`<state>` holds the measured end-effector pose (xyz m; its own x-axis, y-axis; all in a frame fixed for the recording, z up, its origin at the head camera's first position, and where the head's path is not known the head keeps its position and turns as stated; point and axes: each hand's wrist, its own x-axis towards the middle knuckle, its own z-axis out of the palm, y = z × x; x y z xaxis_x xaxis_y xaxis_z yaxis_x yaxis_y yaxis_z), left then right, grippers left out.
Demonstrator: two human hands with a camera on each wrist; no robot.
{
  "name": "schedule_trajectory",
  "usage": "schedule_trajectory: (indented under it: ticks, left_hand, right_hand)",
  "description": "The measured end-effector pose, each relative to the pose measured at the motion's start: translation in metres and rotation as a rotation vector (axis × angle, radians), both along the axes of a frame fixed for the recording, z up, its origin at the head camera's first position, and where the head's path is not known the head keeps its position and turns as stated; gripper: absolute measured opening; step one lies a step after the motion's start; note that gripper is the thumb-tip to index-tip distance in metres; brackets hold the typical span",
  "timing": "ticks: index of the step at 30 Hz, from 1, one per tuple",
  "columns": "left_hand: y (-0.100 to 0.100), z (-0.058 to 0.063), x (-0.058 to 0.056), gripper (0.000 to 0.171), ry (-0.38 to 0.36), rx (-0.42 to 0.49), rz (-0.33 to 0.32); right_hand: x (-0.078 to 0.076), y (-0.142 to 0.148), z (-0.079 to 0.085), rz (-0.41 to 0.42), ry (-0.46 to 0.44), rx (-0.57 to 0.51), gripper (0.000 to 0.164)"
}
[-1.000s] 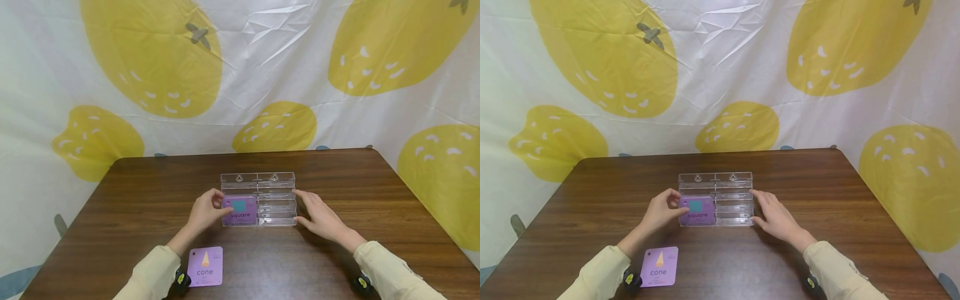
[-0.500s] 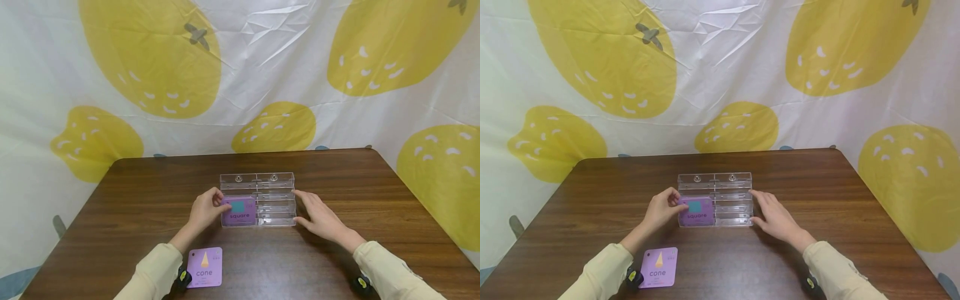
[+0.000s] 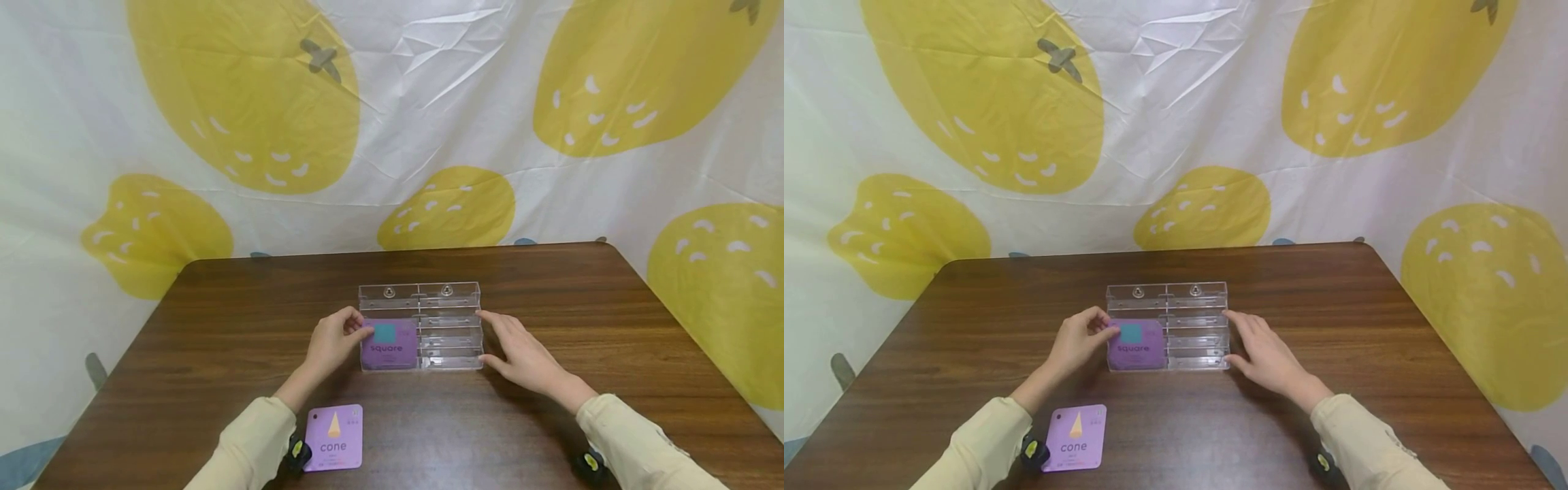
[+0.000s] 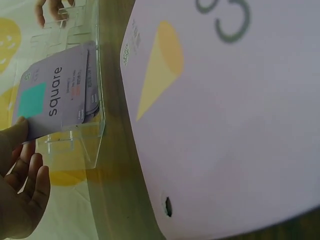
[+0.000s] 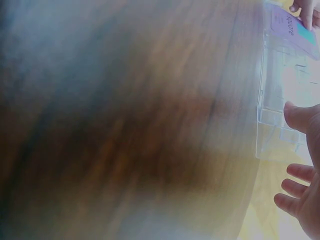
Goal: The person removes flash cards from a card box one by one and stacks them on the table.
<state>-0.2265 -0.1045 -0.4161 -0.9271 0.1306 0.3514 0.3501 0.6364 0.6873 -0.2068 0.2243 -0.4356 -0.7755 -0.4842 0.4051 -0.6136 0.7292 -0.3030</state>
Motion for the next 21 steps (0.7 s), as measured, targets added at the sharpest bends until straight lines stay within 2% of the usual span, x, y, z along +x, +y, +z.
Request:
schedule_trajectory:
  ticks: [5,11,16,21]
  left_hand:
    - [0.000,-0.001,0.001,0.015,0.001,0.037,-0.008]
    - [0.001,-0.006,-0.001,0.010,-0.017,0.138,-0.011]
    - [0.000,-0.010,-0.002,0.005,-0.049,0.252,-0.013]
    - [-0.003,-0.013,-0.001,0.008,-0.143,0.409,-0.013]
  right_hand:
    - [0.000,0.000,0.000,-0.004,-0.011,0.006,0.074]
    - [0.000,0.000,0.000,-0.001,-0.008,0.006,0.074]
    - [0.000,0.001,-0.001,-0.004,-0.014,0.011,0.074]
    - [0.001,0.000,0.001,-0.009,-0.028,0.009,0.074]
